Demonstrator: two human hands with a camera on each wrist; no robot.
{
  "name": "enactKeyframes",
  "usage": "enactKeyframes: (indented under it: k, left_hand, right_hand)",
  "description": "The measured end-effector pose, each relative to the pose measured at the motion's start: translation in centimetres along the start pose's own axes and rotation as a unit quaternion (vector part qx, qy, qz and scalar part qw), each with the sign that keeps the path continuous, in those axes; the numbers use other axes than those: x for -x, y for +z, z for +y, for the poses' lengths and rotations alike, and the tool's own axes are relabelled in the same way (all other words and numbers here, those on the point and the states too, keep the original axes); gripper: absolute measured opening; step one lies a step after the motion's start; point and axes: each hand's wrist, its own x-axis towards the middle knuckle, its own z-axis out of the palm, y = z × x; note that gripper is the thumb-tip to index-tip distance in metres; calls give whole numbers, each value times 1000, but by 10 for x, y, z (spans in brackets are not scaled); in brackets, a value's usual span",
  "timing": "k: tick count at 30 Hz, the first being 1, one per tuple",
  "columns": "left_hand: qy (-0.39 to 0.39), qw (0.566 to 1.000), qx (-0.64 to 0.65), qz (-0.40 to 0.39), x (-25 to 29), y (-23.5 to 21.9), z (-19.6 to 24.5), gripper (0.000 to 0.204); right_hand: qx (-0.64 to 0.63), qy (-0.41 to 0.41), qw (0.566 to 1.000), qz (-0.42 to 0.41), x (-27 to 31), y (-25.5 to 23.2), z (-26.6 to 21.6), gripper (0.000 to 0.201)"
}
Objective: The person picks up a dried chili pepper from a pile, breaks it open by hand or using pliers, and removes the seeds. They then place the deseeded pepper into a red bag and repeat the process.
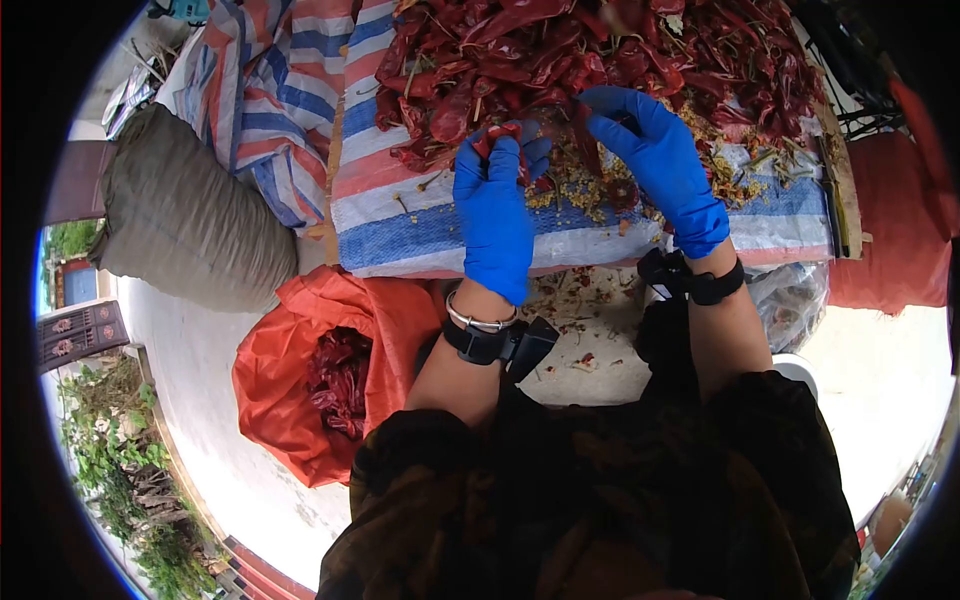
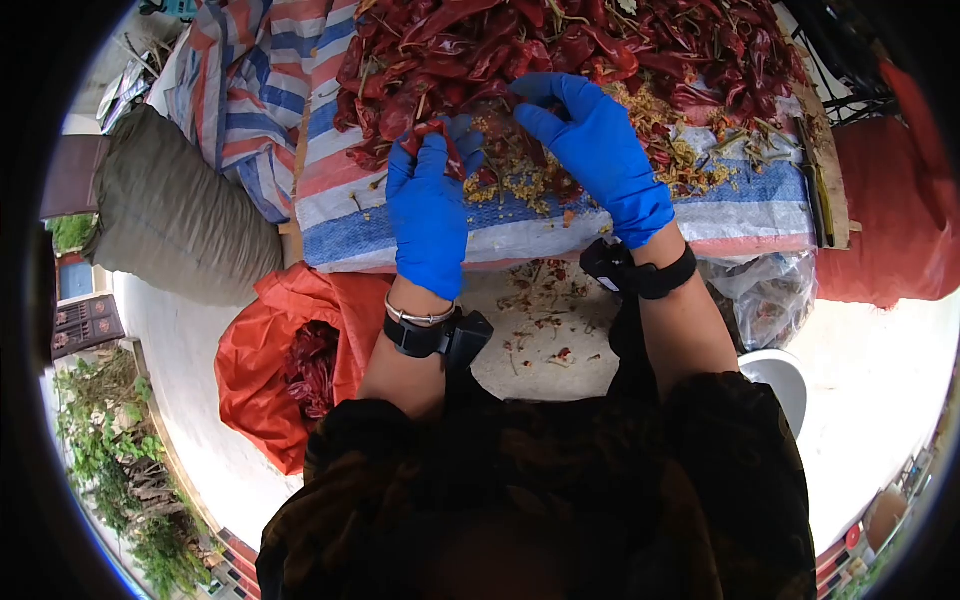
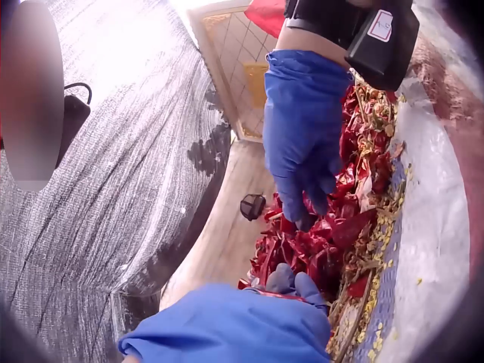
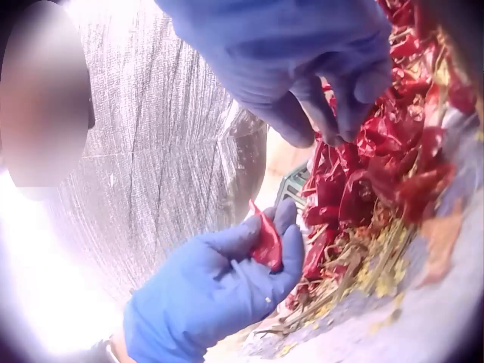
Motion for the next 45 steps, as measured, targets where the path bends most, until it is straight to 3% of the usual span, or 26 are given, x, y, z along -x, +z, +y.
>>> enactKeyframes:
  k: [2,3,8,10,11,13,18,20,22,24,25,29,31,33,37,38,40,41,42,43,45]
  left_hand:
    - [9,998,44,52,-4,-10,-1,12]
    - [8,998,44,51,-5,-13,-3,12]
    - [-29,993,97,63,-8,-14,-5,11]
    - [-29,993,103,49,-7,-15,-7,14]
    - [-27,993,109,35,-8,-16,-7,19]
    - [-30,996,84,29,-8,-13,-6,18]
    - [-21,998,58,21,-3,2,-5,17]
    - [-25,997,65,-40,1,4,-2,26]
    - [-30,996,76,-40,-2,-3,-9,29]
    - [-2,997,65,32,-1,-2,-4,28]
    - [7,999,35,30,3,3,6,23]
    - [-11,999,-11,-32,3,-2,0,17]
    - [15,989,-106,-97,6,-2,-4,16]
    - [33,980,-160,-112,7,-1,-8,16]
    - [88,940,-295,-146,5,-8,-15,16]
    - [88,940,-296,-145,5,-7,-16,16]
    - [195,910,-350,-103,7,-5,-17,17]
    - [195,910,-351,-103,8,-4,-15,17]
    - [238,895,-364,-100,9,-2,-12,19]
    - [280,877,-377,-98,10,0,-10,21]
    - [295,874,-370,-111,9,-1,-9,22]
  right_hand:
    - [292,13,953,74,-1,-2,3,42]
    - [408,21,912,51,1,-1,3,51]
    - [493,-19,870,-2,0,12,15,53]
    - [386,-32,919,69,-2,9,20,53]
    - [386,-33,919,67,-3,7,18,53]
    - [220,7,972,79,-4,5,8,54]
    - [169,-59,983,35,1,22,-14,55]
    - [269,-129,954,-12,6,30,-12,57]
    - [256,-132,956,-53,8,31,-19,56]
    - [191,-113,972,-83,10,27,-29,52]
    - [192,-112,972,-80,9,25,-30,52]
    - [-30,-26,999,-10,6,16,-26,27]
    - [-34,1,999,-6,5,16,-19,24]
    - [-40,51,998,2,6,16,-19,17]
    - [1,49,999,-13,4,14,-11,16]
    - [-11,20,999,26,6,20,-6,16]
    - [-24,-9,998,65,7,23,-5,15]
    - [-219,103,970,37,9,22,-8,15]
    - [-402,208,892,7,10,21,-10,14]
    - [-402,208,891,8,11,23,-13,14]
    - [-472,265,841,23,10,27,-18,19]
